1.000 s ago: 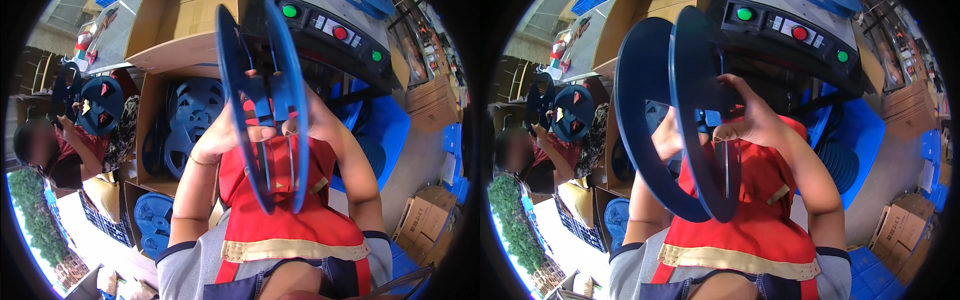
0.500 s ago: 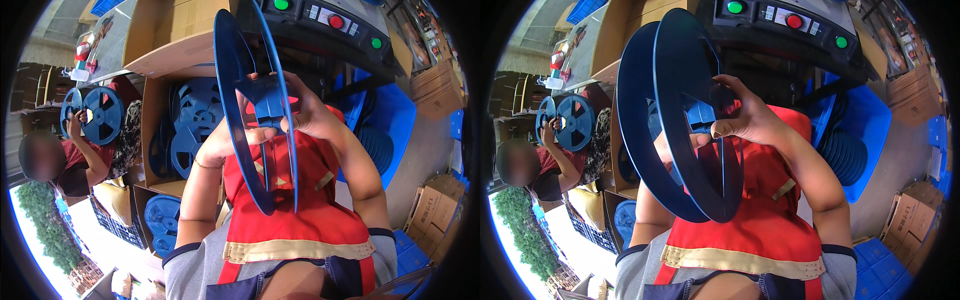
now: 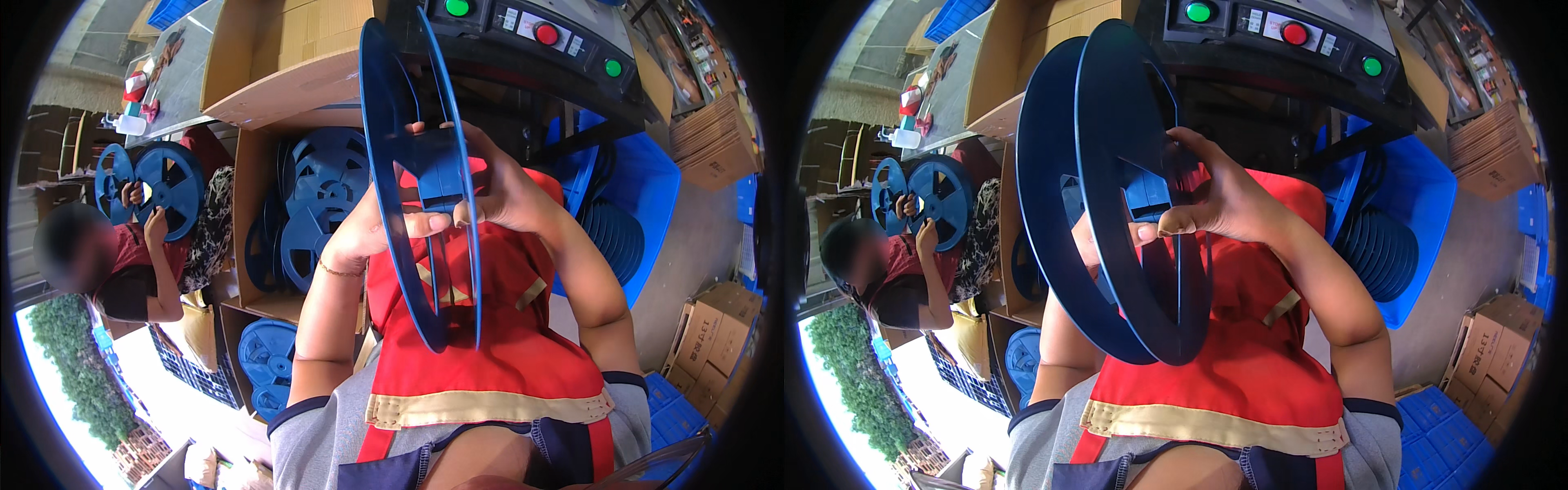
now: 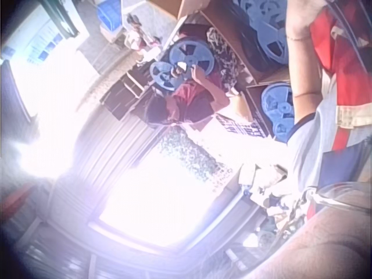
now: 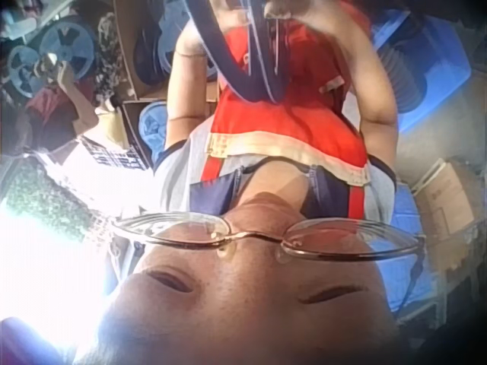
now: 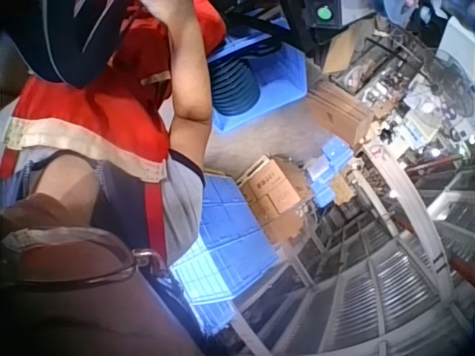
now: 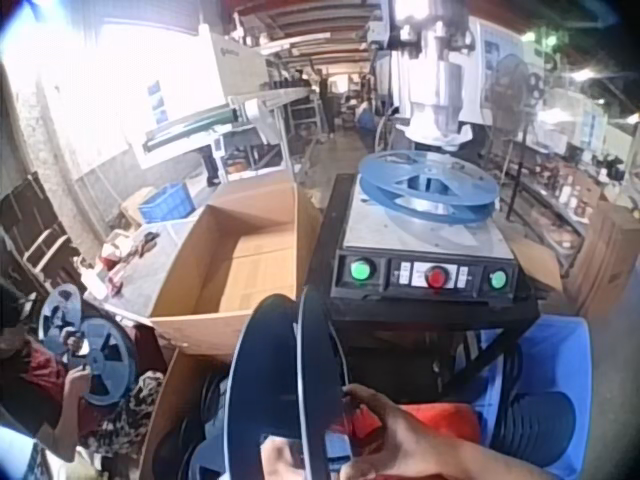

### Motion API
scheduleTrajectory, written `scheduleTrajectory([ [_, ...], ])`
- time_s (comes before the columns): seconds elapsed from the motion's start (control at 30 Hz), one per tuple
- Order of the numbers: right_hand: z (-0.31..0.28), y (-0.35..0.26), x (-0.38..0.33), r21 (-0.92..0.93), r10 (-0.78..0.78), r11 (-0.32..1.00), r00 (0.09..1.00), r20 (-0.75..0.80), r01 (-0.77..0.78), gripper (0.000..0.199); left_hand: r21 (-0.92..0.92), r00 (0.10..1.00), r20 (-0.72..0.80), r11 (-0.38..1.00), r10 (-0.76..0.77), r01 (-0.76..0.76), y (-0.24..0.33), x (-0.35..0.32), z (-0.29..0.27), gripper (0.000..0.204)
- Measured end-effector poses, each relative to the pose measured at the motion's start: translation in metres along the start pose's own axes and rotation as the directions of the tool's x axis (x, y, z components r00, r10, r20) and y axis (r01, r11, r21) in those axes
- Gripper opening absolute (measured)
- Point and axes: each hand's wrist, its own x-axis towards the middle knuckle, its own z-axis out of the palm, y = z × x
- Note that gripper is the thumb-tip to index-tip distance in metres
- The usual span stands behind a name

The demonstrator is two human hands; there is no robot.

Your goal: The person operates a pressing machine to assemble blue plastic reels by placing components on the machine bed, pressing buttons to activate it, and then placing the assembled reels into a cardboard box.

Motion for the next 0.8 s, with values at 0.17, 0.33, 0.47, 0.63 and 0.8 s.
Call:
scheduleTrajectory([
  [0.17,-0.002,0.007,-0.001,-0.094,-0.119,0.988,0.993,0.013,0.120,0.108,0.134,0.996,0.060,0.988,0.068,-0.076,-0.007,0.002,-0.004,0.106],
  [0.33,-0.003,-0.002,-0.010,0.147,0.015,0.989,0.999,0.050,-0.022,0.103,0.098,0.996,0.087,0.995,0.006,-0.014,-0.007,0.001,-0.003,0.113],
  [0.47,-0.001,0.012,-0.011,-0.067,-0.323,0.943,0.945,0.048,0.326,0.110,0.241,0.938,0.176,0.911,0.298,-0.334,-0.022,0.008,-0.008,0.117],
  [0.63,-0.001,-0.012,-0.017,-0.395,-0.408,0.828,0.911,0.061,0.398,0.117,0.349,0.870,0.222,0.797,0.441,-0.493,-0.028,0.006,-0.013,0.114],
  [0.8,-0.007,0.009,-0.016,-0.136,-0.455,0.880,0.890,0.041,0.456,0.113,0.236,0.967,0.100,0.938,0.236,-0.253,-0.002,0.005,0.007,0.120],
])
